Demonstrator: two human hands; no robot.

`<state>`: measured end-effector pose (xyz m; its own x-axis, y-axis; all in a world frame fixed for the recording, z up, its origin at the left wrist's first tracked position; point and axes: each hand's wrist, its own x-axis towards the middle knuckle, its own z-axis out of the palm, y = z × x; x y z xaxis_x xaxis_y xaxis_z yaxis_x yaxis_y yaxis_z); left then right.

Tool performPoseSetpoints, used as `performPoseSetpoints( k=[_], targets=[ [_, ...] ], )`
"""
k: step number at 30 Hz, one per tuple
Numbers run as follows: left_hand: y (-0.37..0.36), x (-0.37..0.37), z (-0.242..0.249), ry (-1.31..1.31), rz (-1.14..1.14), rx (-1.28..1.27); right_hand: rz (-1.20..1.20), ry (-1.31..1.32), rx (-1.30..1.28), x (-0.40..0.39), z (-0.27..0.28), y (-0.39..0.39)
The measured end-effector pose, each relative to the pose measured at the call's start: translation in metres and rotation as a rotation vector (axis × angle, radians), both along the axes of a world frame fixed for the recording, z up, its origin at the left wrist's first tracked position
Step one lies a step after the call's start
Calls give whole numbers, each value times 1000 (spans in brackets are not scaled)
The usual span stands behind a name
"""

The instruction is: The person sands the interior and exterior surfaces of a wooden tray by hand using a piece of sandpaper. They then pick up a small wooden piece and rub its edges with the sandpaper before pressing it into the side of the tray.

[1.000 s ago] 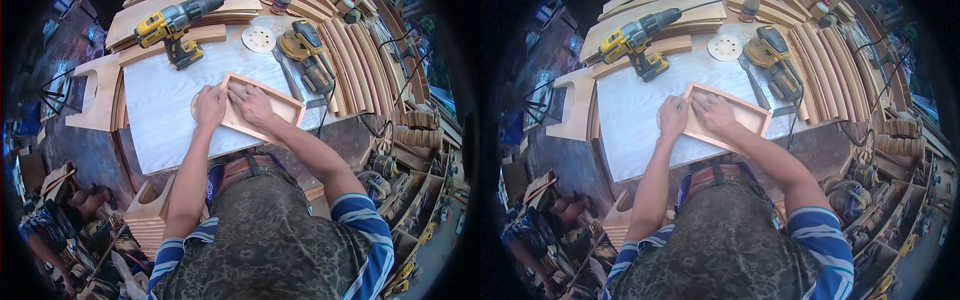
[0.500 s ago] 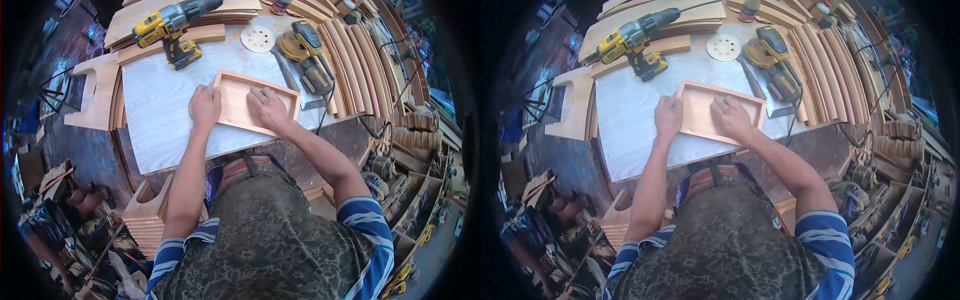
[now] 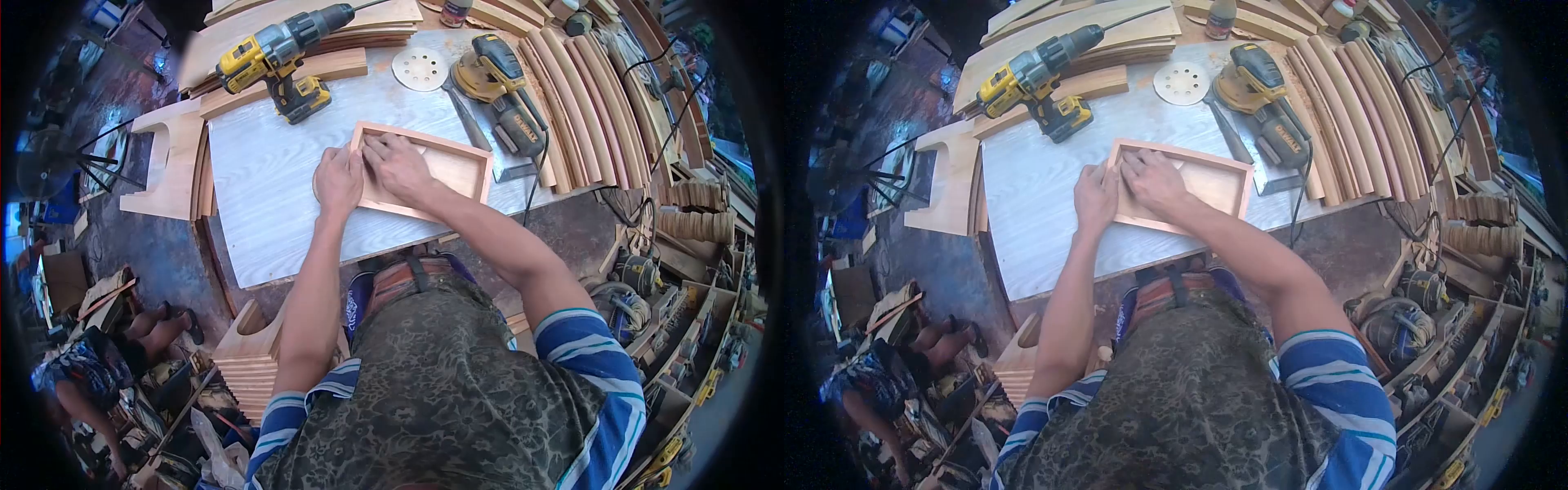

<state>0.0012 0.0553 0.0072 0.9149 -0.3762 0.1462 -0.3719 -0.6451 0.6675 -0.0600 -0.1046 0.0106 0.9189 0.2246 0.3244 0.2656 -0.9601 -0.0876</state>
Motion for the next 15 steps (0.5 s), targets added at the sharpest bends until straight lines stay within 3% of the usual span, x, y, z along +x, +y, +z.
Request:
performPoseSetpoints(
  k=[4, 6, 10, 13, 15],
  targets=[
    [-1, -3, -1, -27, 37, -40, -28, 104, -64, -45, 6, -40],
    [1, -4, 3, -4, 42, -51, -68, 101, 60, -66, 7, -59],
    [0, -3, 7, -8, -11, -59, 79, -14, 88, -21, -8, -34],
    [2, 1, 4, -63, -14, -55, 49, -126, 84, 4, -8, -5],
    [-2, -4, -7, -66, 14, -72, 17, -2, 48, -20, -6, -25]
  ],
)
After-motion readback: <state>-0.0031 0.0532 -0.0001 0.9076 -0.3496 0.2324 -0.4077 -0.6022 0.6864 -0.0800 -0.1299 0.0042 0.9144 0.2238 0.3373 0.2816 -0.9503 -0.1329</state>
